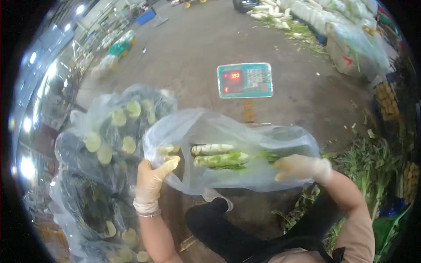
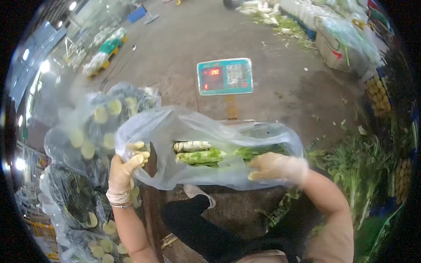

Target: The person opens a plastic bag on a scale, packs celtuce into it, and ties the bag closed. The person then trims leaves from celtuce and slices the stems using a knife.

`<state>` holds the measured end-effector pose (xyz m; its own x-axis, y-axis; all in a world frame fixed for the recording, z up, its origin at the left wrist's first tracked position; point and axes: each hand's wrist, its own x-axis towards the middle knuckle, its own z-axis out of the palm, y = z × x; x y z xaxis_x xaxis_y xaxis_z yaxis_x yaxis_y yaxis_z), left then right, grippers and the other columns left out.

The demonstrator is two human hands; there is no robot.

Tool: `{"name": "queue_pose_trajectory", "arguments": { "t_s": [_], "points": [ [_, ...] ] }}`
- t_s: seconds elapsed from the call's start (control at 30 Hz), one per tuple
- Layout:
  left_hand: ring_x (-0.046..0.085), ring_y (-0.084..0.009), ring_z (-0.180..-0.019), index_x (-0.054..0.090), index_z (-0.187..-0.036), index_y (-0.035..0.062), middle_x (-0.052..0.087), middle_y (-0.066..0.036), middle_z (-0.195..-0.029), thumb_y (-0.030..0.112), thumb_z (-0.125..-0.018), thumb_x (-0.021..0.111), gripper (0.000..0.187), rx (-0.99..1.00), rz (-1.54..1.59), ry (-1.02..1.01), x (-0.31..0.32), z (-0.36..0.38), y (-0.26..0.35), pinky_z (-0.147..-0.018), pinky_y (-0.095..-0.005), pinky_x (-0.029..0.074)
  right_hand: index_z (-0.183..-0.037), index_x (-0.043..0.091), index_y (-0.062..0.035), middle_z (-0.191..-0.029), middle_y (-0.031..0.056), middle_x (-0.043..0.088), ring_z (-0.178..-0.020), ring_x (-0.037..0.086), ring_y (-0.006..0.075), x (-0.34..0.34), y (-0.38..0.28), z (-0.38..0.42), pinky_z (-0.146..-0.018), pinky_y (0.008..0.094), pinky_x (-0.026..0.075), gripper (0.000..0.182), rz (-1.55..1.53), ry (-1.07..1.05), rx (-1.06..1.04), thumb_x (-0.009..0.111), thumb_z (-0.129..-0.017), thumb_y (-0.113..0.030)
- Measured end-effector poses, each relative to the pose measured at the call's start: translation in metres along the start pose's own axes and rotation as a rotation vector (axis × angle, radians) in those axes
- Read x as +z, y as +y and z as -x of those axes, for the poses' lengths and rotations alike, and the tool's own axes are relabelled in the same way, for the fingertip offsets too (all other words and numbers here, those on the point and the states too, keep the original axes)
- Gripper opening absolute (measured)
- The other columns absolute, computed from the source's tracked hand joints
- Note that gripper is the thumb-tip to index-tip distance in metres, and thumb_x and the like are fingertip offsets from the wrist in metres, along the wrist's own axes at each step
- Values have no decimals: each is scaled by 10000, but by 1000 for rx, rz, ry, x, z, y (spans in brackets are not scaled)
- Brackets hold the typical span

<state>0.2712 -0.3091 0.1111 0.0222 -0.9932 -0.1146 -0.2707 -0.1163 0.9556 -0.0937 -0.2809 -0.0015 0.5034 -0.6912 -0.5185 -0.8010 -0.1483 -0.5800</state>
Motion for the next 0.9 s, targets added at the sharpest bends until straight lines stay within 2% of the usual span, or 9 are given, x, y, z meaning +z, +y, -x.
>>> {"name": "queue_pose_trajectory", "arguments": {
  "t_s": [0.07, 0.2, 0.27, 0.37, 0.5, 0.57, 0.7, 0.8, 0.9],
  "points": [
    [628, -172, -790, 563, -1125, -48, 663, -117, -893, 199, -747, 735, 483, 11, -22, 2, 5, 5, -4, -705, -269, 497, -1228, 570, -36, -1279, 172, 542, -1105, 570, 301, -16, 12, 72, -939, 372, 462, 493, -278, 104, -148, 581, -877, -382],
    [614, -171, -760, 580, -1020, -14, 641, -104, -844, 377, -768, 748, 495, 195, -246, 185, 17, 18, 13, -694, -302, 494, -1203, 562, 35, -1097, 108, 640, -850, 599, 146, 3, 40, 193, -758, 260, 479, 428, -962, 760, 204, 517, -857, -213],
    [597, -216, -759, 564, -1116, -22, 641, -116, -847, 407, -741, 760, 602, 179, -956, 478, 31, 30, 48, -725, -318, 470, -1221, 558, -5, -1099, 97, 623, -822, 573, 119, 50, 92, 230, -711, 261, 469, 425, -940, 1155, 408, 535, -869, -242],
    [616, -248, -776, 566, -1030, -18, 652, -141, -865, 352, -782, 729, 474, 394, -936, 586, 56, 35, 76, -720, -345, 481, -1192, 573, -12, -1085, 119, 624, -824, 583, 143, 165, 229, 299, -718, 279, 467, 429, -1058, 1102, 763, 564, -853, -275],
    [585, -216, -991, 558, -1183, 17, 624, -127, -1064, 133, -885, 602, 323, 759, -872, 559, 91, 15, 94, -864, -336, 469, -1184, 604, -60, -923, 69, 648, -856, 593, 187, 305, 286, 343, -747, 322, 468, 457, -1027, 1124, 1190, 599, -840, -360],
    [590, -223, -1008, 538, -1221, 10, 601, -142, -1131, 208, -901, 583, 379, 738, -679, 469, 140, 19, 111, -857, -317, 481, -1237, 562, -109, -1132, 114, 604, -1023, 579, 254, 289, 236, 364, -875, 375, 436, 516, -1021, 863, 1479, 573, -833, -431],
    [609, -257, -1006, 591, -1189, 8, 622, -170, -1152, 337, -894, 588, 442, 900, -1003, 260, 221, 28, 134, -848, -344, 477, -1108, 635, -34, -1193, 197, 587, -1107, 555, 356, 416, 293, 373, -917, 411, 437, 492, -952, 567, 1563, 523, -839, -431],
    [589, -284, -1046, 590, -1190, 7, 610, -183, -1170, 330, -898, 579, 436, 778, -995, 164, 270, 34, 141, -893, -340, 448, -1065, 653, -14, -1149, 228, 598, -1074, 571, 369, 502, 330, 368, -903, 417, 453, 464, -891, 666, 1562, 524, -833, -396],
    [560, -298, -1091, 596, -1182, 15, 602, -177, -1187, 341, -903, 572, 430, 707, -979, 57, 274, 16, 129, -947, -330, 409, -1098, 634, -14, -1121, 240, 605, -1062, 575, 376, 473, 331, 386, -902, 418, 456, 444, -967, 800, 1692, 523, -827, -348]
  ]
}}
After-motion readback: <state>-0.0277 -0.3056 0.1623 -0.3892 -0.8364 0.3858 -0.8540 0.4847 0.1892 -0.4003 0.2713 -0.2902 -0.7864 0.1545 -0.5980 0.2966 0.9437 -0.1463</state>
